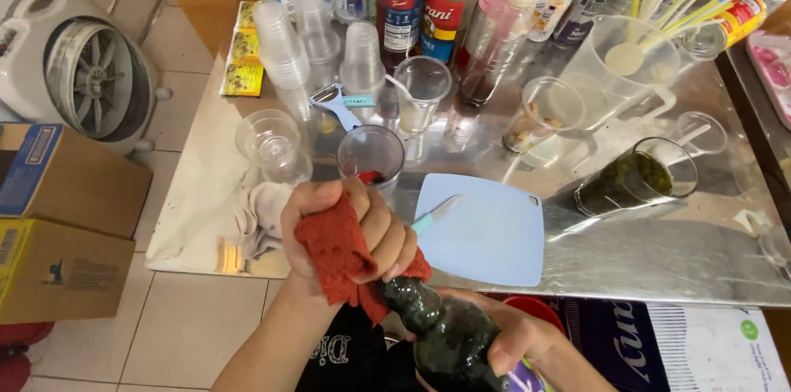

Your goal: The person pours a dark red liquid from a bottle into a plastic cup, adds water from a pitcher, and then adds ice cubes from a cooler. The person seals the cup with a lid and shakes it to mix the contents.

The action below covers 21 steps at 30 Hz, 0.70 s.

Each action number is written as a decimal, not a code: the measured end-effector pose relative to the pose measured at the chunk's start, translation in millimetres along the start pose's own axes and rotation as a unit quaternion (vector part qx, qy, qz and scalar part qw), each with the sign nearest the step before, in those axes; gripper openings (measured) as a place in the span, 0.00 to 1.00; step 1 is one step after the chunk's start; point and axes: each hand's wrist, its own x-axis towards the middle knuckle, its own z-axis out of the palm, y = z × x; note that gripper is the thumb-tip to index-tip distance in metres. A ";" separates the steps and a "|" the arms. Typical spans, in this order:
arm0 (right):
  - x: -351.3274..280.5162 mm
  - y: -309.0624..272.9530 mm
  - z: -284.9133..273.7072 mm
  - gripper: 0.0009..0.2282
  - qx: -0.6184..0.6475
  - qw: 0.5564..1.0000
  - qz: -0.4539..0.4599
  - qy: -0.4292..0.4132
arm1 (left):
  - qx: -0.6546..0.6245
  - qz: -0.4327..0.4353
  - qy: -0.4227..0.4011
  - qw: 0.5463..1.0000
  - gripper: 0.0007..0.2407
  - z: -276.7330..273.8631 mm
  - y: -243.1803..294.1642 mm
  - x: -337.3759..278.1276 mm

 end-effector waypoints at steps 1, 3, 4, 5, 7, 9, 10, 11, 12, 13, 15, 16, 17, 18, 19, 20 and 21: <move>4.5 -9.7 14.3 0.49 0.001 1.000 -0.001 0.000 | 0.000 -0.002 0.001 1.000 0.14 -10.6 4.8 0.0; 13.9 -29.2 43.2 0.34 -0.186 0.978 -0.048 -0.084 | 0.014 0.081 0.007 0.997 0.11 -31.7 15.2 -1.3; 6.6 -29.8 42.2 0.34 -0.185 0.978 -0.049 -0.086 | 0.015 0.080 0.008 0.997 0.11 -36.9 21.8 0.1; -0.5 -30.4 41.3 0.33 -0.199 0.974 -0.065 -0.088 | 0.023 0.122 0.011 0.992 0.13 -41.9 28.8 1.5; -11.6 -26.5 33.4 0.33 -0.212 0.970 -0.081 -0.091 | 0.032 0.162 0.014 0.986 0.16 -17.1 48.6 10.0; -23.4 -24.0 17.4 0.30 -0.193 0.967 -0.156 -0.063 | 0.140 0.109 0.001 0.984 0.23 40.2 69.9 26.0; -25.2 -29.4 30.2 0.30 -0.194 0.966 -0.156 -0.062 | 0.139 0.109 0.000 0.984 0.23 39.3 60.9 19.3; -26.8 -34.6 42.7 0.31 -0.209 0.962 -0.176 -0.010 | 0.232 0.092 0.123 0.961 0.13 38.1 51.8 12.4; -27.4 -38.2 55.6 0.32 -0.221 0.954 -0.195 0.042 | 0.321 0.075 0.244 0.912 0.15 37.2 43.7 3.8; -26.1 -36.9 61.3 0.32 -0.221 0.955 -0.195 0.042 | 0.320 0.075 0.244 0.912 0.15 47.7 43.8 -0.3; -27.5 -38.4 72.9 0.30 -0.235 0.933 -0.253 0.097 | 0.607 0.026 0.232 0.760 0.08 67.7 41.0 -4.7; -26.7 -40.0 73.3 0.30 -0.238 0.933 -0.253 0.099 | 0.604 0.027 0.231 0.762 0.08 65.9 47.1 -10.3; -26.0 -41.5 73.4 0.30 -0.248 0.927 -0.265 0.099 | 0.660 0.046 0.234 0.713 0.07 63.7 53.0 -15.9; -26.1 -41.1 73.3 0.29 -0.257 0.920 -0.277 0.100 | 0.712 0.062 0.235 0.659 0.06 61.2 57.9 -21.9; -26.5 -43.6 72.4 0.29 -0.258 0.920 -0.278 0.104 | 0.709 0.061 0.233 0.662 0.06 49.6 67.5 -27.6; -25.8 -45.5 71.2 0.29 -0.282 0.913 -0.282 0.088 | 0.789 0.076 0.276 0.543 0.08 38.6 77.9 -34.4; -24.8 -47.3 70.0 0.28 -0.305 0.905 -0.287 0.072 | 0.852 0.089 0.313 0.411 0.09 27.5 88.4 -41.2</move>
